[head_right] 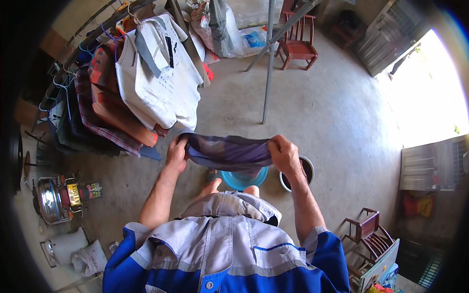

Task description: The person takes items of clothing from a basin, places them onto hangers, and hangs the hangers on a metal drying rack.

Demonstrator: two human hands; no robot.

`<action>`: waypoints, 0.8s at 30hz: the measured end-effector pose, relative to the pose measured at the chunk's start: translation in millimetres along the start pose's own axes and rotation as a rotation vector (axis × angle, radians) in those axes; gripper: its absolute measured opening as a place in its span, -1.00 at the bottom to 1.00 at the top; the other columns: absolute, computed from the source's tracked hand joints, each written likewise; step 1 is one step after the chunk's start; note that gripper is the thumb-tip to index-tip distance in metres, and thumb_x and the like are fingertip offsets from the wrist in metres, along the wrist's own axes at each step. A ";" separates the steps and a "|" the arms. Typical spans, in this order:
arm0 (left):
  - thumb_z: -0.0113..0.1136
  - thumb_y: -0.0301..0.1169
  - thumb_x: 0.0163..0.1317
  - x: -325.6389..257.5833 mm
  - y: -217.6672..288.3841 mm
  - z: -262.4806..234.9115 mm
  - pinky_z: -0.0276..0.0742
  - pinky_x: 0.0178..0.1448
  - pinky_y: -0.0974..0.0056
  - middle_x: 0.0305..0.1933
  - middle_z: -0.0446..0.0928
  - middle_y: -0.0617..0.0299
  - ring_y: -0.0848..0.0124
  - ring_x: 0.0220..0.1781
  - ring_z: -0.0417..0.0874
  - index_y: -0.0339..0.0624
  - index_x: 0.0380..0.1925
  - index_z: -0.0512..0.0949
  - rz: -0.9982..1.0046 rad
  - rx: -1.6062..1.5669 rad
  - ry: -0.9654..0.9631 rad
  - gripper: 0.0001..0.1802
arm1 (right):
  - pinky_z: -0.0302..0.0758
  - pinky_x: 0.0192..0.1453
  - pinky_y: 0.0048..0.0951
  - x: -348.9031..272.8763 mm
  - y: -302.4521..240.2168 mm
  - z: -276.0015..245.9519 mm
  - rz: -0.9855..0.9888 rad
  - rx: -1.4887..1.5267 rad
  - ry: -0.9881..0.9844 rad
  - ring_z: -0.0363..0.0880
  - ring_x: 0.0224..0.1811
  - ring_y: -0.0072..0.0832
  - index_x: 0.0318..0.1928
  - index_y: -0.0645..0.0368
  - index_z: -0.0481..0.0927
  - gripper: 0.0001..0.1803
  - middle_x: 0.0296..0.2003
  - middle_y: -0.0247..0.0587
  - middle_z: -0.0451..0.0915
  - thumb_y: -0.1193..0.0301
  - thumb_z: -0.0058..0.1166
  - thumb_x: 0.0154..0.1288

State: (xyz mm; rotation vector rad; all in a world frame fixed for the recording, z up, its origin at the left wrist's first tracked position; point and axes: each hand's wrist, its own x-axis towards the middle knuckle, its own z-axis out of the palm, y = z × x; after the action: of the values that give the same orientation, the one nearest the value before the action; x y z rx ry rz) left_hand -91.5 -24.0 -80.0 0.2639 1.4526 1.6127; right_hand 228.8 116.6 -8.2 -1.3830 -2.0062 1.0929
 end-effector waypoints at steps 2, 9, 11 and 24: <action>0.28 -0.38 0.28 2.6 1.0 -26.0 0.57 -0.15 0.33 -0.13 0.60 0.29 0.50 -0.21 0.60 -0.21 0.01 0.54 0.050 0.117 -0.009 -0.68 | 0.59 -0.24 -0.31 2.1 3.4 -4.1 -0.020 -0.007 0.071 0.70 -0.38 -0.38 -0.21 0.32 0.62 -0.78 -0.44 0.00 0.68 0.37 0.10 0.34; 0.28 -0.52 0.12 -15.9 20.7 -29.8 0.57 -0.17 0.18 -0.31 0.60 0.11 0.26 -0.26 0.62 -0.24 -0.17 0.61 0.446 1.183 -0.020 -0.76 | 0.61 -0.17 -0.09 -3.5 57.9 -14.9 0.055 -0.240 0.085 0.68 -0.32 0.06 -0.16 0.26 0.62 -0.80 -0.38 0.21 0.66 0.46 0.01 0.27; 0.23 -0.51 0.12 -11.0 22.0 -27.4 0.56 -0.15 0.05 -0.40 0.56 0.04 0.06 -0.26 0.60 -0.23 -0.24 0.61 0.683 1.222 0.068 -0.82 | 0.60 -0.14 -0.06 -6.4 58.2 -11.1 0.002 -0.297 0.022 0.68 -0.29 0.06 -0.16 0.25 0.62 -0.79 -0.37 0.19 0.66 0.45 0.00 0.28; -0.07 -0.35 0.40 2.3 25.3 -16.7 0.75 -0.09 0.11 -0.05 0.60 0.05 0.24 -0.16 0.73 -0.21 0.14 0.42 -0.053 0.165 0.143 -0.64 | 0.58 -0.13 -0.08 -15.0 50.3 11.7 -0.111 -0.328 -0.212 0.68 -0.29 0.04 -0.16 0.22 0.63 -0.77 -0.40 0.16 0.65 0.46 -0.05 0.25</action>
State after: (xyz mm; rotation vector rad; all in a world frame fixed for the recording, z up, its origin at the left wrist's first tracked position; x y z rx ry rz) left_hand -116.2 -30.6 -63.5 0.2050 1.6921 1.4962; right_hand 253.6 107.6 -55.1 -1.3336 -2.4733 0.9241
